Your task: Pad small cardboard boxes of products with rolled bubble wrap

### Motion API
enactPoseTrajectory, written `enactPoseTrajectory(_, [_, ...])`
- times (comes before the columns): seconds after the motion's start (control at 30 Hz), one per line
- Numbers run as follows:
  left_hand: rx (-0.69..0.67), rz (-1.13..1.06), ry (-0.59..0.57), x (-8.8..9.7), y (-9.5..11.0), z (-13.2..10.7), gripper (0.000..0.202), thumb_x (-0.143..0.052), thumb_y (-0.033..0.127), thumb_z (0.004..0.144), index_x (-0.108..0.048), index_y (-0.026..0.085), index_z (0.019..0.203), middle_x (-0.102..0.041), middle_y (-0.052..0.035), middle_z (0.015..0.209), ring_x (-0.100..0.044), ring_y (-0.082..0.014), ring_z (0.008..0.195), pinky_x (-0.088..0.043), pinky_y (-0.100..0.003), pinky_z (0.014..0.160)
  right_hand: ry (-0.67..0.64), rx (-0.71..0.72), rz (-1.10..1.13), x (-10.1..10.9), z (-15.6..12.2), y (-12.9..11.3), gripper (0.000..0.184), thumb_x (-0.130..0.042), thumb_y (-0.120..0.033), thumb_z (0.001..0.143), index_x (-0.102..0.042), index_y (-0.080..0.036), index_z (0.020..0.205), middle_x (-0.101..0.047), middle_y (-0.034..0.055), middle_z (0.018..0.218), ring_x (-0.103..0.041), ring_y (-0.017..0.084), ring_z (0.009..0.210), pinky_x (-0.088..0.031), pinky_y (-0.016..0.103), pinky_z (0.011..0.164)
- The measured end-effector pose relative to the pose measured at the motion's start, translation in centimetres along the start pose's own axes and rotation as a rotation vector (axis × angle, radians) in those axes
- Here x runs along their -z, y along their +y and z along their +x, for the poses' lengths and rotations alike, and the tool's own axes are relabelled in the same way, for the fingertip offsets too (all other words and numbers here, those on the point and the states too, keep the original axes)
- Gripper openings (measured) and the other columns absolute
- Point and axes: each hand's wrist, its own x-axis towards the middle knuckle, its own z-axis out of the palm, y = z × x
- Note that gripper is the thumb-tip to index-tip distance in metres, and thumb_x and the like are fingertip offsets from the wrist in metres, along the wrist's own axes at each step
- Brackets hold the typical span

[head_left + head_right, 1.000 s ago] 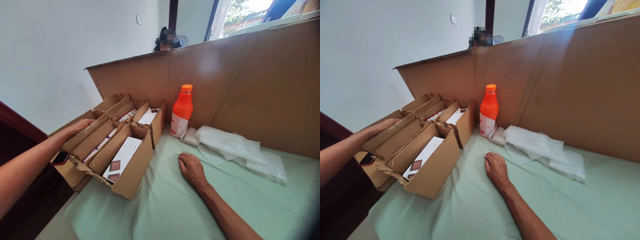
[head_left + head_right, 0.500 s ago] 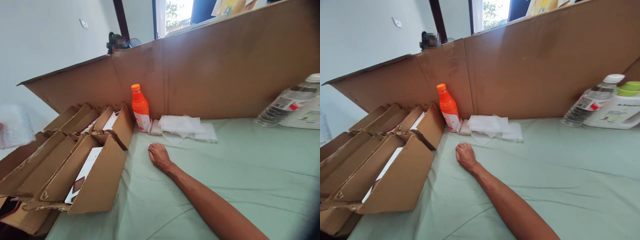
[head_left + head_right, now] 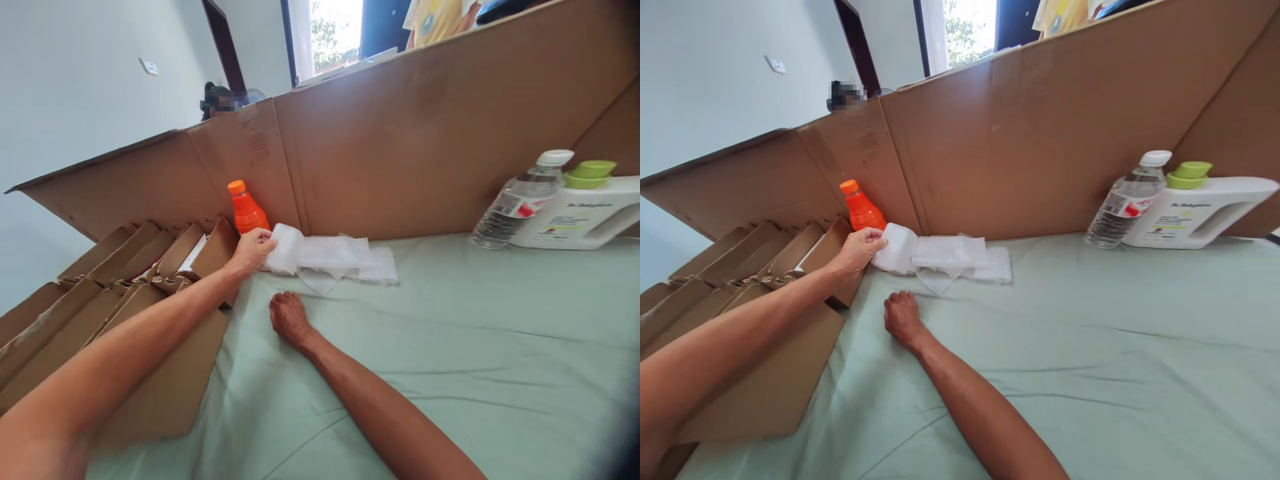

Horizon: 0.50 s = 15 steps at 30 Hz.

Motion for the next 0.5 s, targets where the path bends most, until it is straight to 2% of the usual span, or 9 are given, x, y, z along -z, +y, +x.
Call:
enactPoseTrajectory(0.07, [-0.026,0.061,0.044,-0.9,-1.1,1.2,0.031,-0.059,0.019,0.075,-0.067,0.016,0.105,-0.072,-0.0066,0.094,-0.067,-0.0203,0.087,-0.054,-0.033,0.082,-0.007,-0.001,0.005,0.0,0.0,0.0,0.022,-0.052,-0.016,0.094,-0.073,-0.016,0.098,-0.072,0.0122,0.102,-0.059,0.024,0.098,-0.036,0.036,0.082])
enactPoseTrajectory(0.13, [-0.065,0.12,0.046,-0.7,-1.8,1.1,0.035,-0.06,0.015,0.072,-0.068,0.018,0.105,-0.073,-0.0062,0.099,-0.067,-0.0217,0.094,-0.052,-0.035,0.091,-0.011,-0.003,0.007,0.0,0.0,-0.1,0.023,-0.05,-0.016,0.095,-0.073,-0.016,0.099,-0.072,0.0119,0.103,-0.059,0.024,0.099,-0.035,0.036,0.082])
enactPoseTrajectory(0.23, [-0.117,0.176,0.017,1.9,-2.2,-0.5,0.031,-0.059,0.015,0.072,-0.071,0.02,0.101,-0.074,-0.0042,0.098,-0.067,-0.0211,0.092,-0.052,-0.034,0.092,-0.012,-0.005,0.007,0.2,0.0,0.0,0.023,-0.051,-0.016,0.095,-0.073,-0.016,0.1,-0.072,0.0115,0.103,-0.058,0.024,0.099,-0.035,0.035,0.083])
enactPoseTrajectory(0.3, [-0.149,0.226,0.057,5.4,-2.5,-1.3,0.031,-0.059,0.019,0.074,-0.072,0.02,0.102,-0.074,-0.0036,0.1,-0.067,-0.0204,0.09,-0.053,-0.033,0.091,-0.008,0.002,0.008,0.3,-0.1,0.1,0.022,-0.052,-0.017,0.095,-0.073,-0.016,0.098,-0.071,0.0114,0.104,-0.058,0.023,0.098,-0.034,0.035,0.083])
enactPoseTrajectory(0.37, [-0.16,0.306,0.178,10.1,-3.4,-1.3,0.032,-0.059,0.021,0.077,-0.072,0.02,0.106,-0.074,-0.0032,0.102,-0.067,-0.0199,0.089,-0.053,-0.032,0.089,0.004,0.011,0.011,0.4,-0.1,0.2,0.02,-0.053,-0.018,0.094,-0.073,-0.016,0.097,-0.071,0.0112,0.105,-0.058,0.023,0.098,-0.034,0.035,0.083])
enactPoseTrajectory(0.43, [-0.115,0.399,0.338,15.5,-5.3,-0.7,0.032,-0.059,0.02,0.079,-0.072,0.019,0.109,-0.074,-0.0021,0.103,-0.067,-0.0188,0.09,-0.053,-0.03,0.086,0.022,0.016,0.013,0.4,0.0,0.3,0.019,-0.053,-0.018,0.094,-0.072,-0.015,0.096,-0.071,0.0112,0.104,-0.057,0.024,0.098,-0.033,0.035,0.084])
enactPoseTrajectory(0.5, [0.001,0.482,0.439,20.7,-8.0,-0.1,0.03,-0.059,0.016,0.08,-0.071,0.015,0.108,-0.074,-0.0004,0.095,-0.066,-0.0171,0.086,-0.053,-0.027,0.079,0.041,0.021,0.013,0.3,0.2,0.4,0.019,-0.053,-0.016,0.094,-0.072,-0.015,0.093,-0.071,0.0109,0.103,-0.057,0.024,0.096,-0.032,0.036,0.084])
